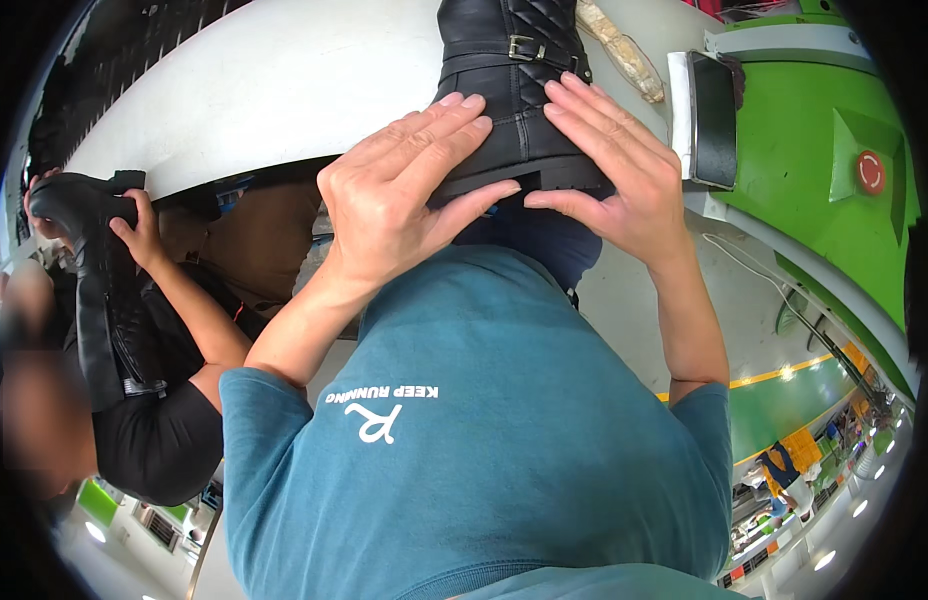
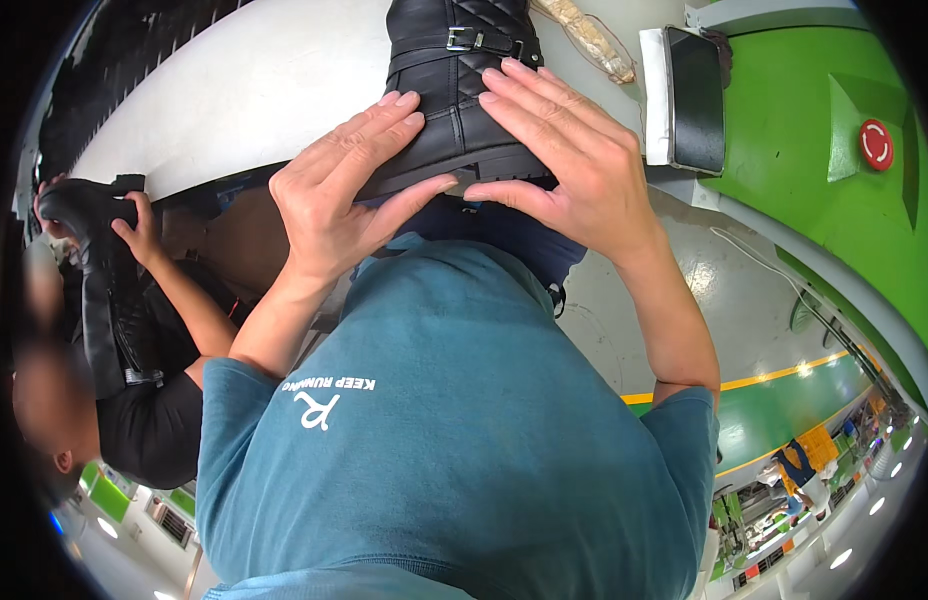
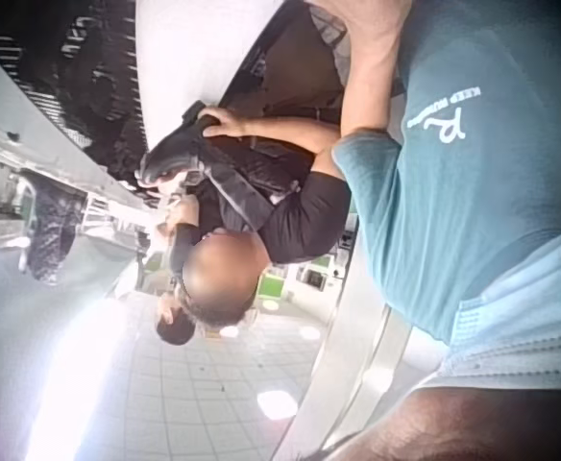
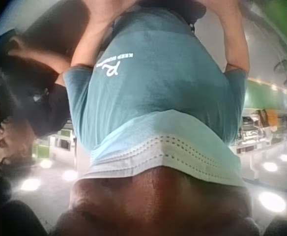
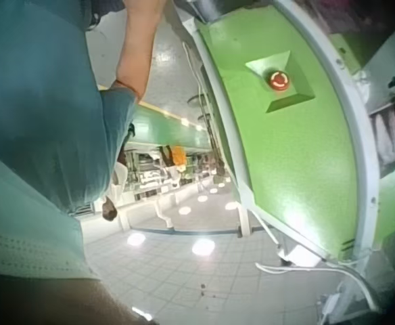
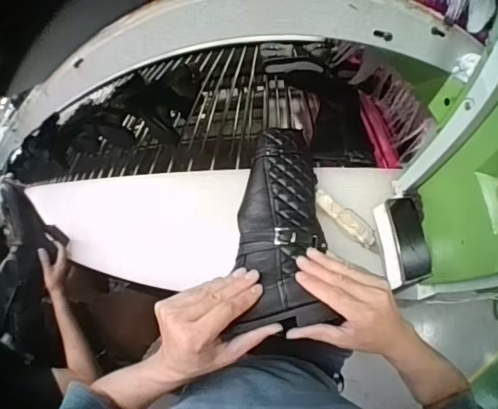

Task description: Manually fitting and pressing the outsoles onto boots on a production line.

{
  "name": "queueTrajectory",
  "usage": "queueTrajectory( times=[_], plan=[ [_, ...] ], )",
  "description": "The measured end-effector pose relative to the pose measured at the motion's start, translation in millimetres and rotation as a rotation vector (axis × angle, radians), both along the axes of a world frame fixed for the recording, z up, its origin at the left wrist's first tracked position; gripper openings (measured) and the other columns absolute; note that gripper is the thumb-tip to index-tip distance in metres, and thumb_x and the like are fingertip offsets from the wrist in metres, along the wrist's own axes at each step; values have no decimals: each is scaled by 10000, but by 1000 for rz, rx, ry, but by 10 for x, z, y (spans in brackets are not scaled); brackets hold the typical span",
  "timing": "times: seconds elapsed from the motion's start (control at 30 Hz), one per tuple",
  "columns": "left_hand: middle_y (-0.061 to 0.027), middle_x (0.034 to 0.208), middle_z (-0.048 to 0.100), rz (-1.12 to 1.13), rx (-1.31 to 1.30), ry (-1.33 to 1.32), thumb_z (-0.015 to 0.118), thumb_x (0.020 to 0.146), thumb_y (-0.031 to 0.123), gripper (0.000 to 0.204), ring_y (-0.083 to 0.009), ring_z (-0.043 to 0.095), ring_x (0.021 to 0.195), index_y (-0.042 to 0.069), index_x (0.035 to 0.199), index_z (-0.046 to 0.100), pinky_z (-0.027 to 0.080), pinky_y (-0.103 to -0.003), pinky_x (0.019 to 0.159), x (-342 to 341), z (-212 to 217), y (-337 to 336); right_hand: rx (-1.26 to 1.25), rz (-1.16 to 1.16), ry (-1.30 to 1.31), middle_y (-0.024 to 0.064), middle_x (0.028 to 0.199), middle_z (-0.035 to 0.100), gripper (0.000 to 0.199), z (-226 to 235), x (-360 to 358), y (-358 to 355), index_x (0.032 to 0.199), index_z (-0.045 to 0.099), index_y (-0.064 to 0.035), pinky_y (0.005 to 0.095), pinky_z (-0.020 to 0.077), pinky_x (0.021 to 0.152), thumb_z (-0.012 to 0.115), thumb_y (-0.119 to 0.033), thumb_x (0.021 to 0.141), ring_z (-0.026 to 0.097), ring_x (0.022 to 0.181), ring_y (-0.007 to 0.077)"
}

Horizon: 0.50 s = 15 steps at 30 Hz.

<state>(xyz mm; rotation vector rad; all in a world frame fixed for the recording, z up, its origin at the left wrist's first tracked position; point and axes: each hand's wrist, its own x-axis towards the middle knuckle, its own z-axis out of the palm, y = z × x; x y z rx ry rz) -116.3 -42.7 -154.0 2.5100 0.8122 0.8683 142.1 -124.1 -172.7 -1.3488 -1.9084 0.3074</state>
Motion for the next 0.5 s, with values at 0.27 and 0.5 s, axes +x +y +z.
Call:
queueTrajectory(
  times=[0.27,0.5],
  plan=[
    [-112,1204,865,29,60,2,1000,791,266,395,-279,837,1151,58,1104,876,687,-398,951,33,-2,30,65,-72,-5,122,1394,805,686,-70,-73,-20,1312,819,-41,486,580,1176,1021,-334,726,753,1336,323],
    [-102,1200,865,75,145,-58,994,787,265,385,-278,839,1136,62,1091,872,683,-382,935,36,-61,-22,-76,-93,146,152,1595,652,876,-1,-27,3,1510,676,-27,486,452,1292,1040,-286,756,506,1596,338]
  ],
)
